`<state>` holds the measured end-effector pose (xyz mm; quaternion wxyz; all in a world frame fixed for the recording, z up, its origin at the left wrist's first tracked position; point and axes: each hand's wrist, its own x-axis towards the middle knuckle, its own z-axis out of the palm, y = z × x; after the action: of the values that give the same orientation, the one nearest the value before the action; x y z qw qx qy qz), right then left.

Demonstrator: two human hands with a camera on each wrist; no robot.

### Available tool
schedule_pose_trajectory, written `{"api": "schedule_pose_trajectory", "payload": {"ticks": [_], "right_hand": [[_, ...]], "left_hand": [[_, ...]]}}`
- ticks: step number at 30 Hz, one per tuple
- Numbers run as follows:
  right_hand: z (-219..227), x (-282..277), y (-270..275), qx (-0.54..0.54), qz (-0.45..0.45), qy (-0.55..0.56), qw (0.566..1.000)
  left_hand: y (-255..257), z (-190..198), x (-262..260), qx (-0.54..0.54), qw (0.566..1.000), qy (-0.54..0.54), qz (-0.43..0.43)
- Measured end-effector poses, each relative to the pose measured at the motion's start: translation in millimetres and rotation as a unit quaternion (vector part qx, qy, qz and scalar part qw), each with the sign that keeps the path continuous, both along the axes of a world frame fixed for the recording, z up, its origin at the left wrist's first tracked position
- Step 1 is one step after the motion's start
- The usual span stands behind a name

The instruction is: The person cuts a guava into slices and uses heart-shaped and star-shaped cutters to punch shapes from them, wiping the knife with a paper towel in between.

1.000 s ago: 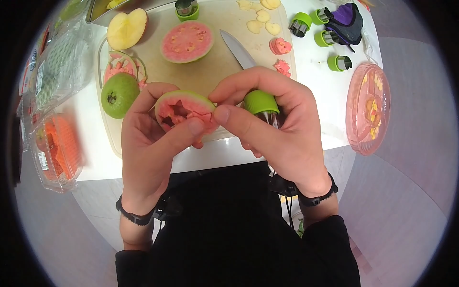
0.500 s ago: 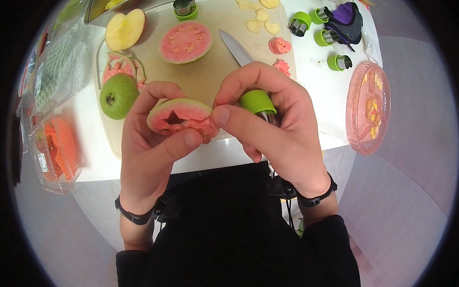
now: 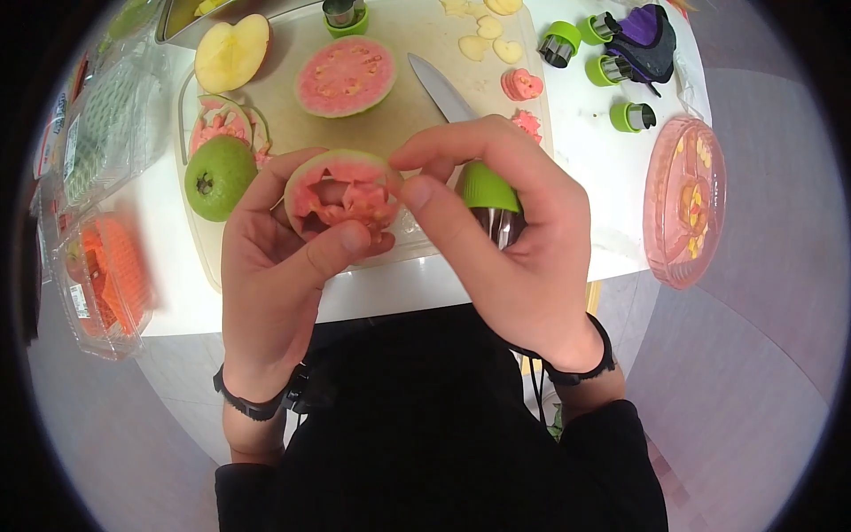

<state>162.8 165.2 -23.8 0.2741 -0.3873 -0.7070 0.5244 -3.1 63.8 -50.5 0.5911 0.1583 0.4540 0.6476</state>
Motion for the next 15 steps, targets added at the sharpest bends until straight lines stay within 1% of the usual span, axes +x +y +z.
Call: {"api": "schedule_pose_trajectory", "payload": {"ticks": [1, 3, 6, 9, 12, 15], "right_hand": [[-10.8, 4.7, 7.4, 0.094, 0.040, -0.002, 0.995], [-14.9, 6.3, 10.2, 0.195, 0.075, -0.017, 0.978], [-6.5, 0.8, 4.4, 0.222, 0.062, -0.044, 0.972], [-4.6, -2.5, -0.9, 0.236, 0.046, -0.047, 0.969], [-5.3, -3.2, -3.2, 0.247, 0.046, -0.051, 0.967], [-10.3, -2.8, -2.6, 0.283, 0.057, -0.041, 0.957]], "left_hand": [[-0.4, 0.2, -0.5, 0.000, 1.000, 0.003, -0.004], [-1.8, 0.7, -1.4, 0.000, 1.000, 0.009, -0.012], [-1.1, 1.9, -0.8, 0.005, 0.999, 0.033, -0.005], [-0.2, 2.4, -0.8, 0.001, 0.996, 0.086, -0.004], [0.7, 3.7, 3.0, 0.011, 0.997, 0.076, 0.008], [0.6, 2.6, 2.6, 0.001, 0.997, 0.072, -0.002]]}}
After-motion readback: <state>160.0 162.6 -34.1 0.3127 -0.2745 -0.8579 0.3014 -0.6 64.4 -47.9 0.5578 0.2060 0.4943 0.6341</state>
